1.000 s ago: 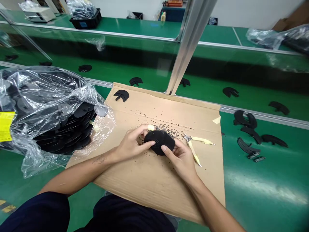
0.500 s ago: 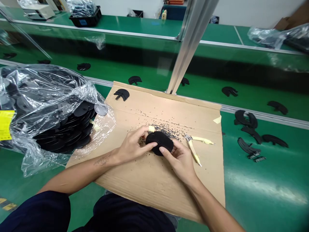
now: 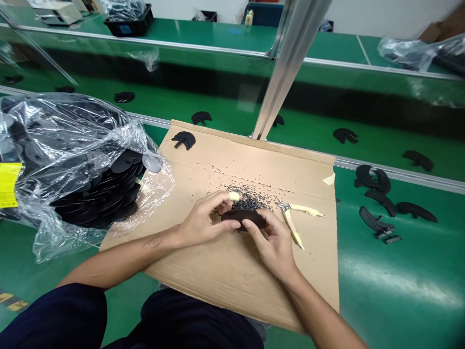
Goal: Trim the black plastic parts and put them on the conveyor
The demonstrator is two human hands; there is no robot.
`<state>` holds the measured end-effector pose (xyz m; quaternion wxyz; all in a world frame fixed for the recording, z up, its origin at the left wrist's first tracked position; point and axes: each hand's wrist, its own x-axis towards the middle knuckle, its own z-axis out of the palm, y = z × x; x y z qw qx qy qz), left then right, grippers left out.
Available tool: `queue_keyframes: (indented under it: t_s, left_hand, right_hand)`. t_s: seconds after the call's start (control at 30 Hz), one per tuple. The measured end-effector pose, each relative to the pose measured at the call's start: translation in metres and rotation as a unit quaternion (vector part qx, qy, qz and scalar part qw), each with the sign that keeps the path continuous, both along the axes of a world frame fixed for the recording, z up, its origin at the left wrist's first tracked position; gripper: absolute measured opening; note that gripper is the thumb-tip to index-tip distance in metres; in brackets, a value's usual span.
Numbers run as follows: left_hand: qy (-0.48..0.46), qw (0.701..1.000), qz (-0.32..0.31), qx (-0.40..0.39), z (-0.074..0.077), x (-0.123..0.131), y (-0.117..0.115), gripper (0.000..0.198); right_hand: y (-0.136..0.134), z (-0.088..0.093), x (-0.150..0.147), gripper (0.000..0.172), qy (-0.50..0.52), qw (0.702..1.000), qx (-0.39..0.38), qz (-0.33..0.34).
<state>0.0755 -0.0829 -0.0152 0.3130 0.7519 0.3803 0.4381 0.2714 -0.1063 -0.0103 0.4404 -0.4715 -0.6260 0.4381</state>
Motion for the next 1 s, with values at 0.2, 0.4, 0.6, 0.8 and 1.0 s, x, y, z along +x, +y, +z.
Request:
queue_keyframes:
  t_s: [0.2,0.4,0.6,0.8,1.0]
  left_hand:
    - [-0.078,0.996,-0.033,0.026,0.0018,-0.0003,-0.0010,0.027]
    - [-0.090,0.992,-0.063,0.054,0.0040,-0.0025,-0.0011,0.034]
    - [-0.068,0.990,-0.068,0.101,0.0027,-0.0025,-0.0014,0.028]
    - [-0.080,0.991,-0.051,0.098,0.0067,-0.0029,-0.0033,0.025]
    - [-0.081,0.987,-0.080,0.116,0.0039,-0.0042,-0.0014,0.024]
  right_hand:
    - [-0.0022,0.0040,0.0015,0.004,-0.036,0.994,0.092,0.051]
    - [-0.0043,0.0001,-0.0017,0.007,-0.009,0.991,0.122,0.058]
    - [-0.0036,-0.0032,-0.0033,0.007,-0.011,0.992,0.118,0.053]
    - [-0.0027,-0.0022,-0.0038,0.008,-0.008,0.991,0.107,0.084]
    - [-0.0023,-0.0038,-0.0022,0.008,-0.027,0.989,0.125,0.078]
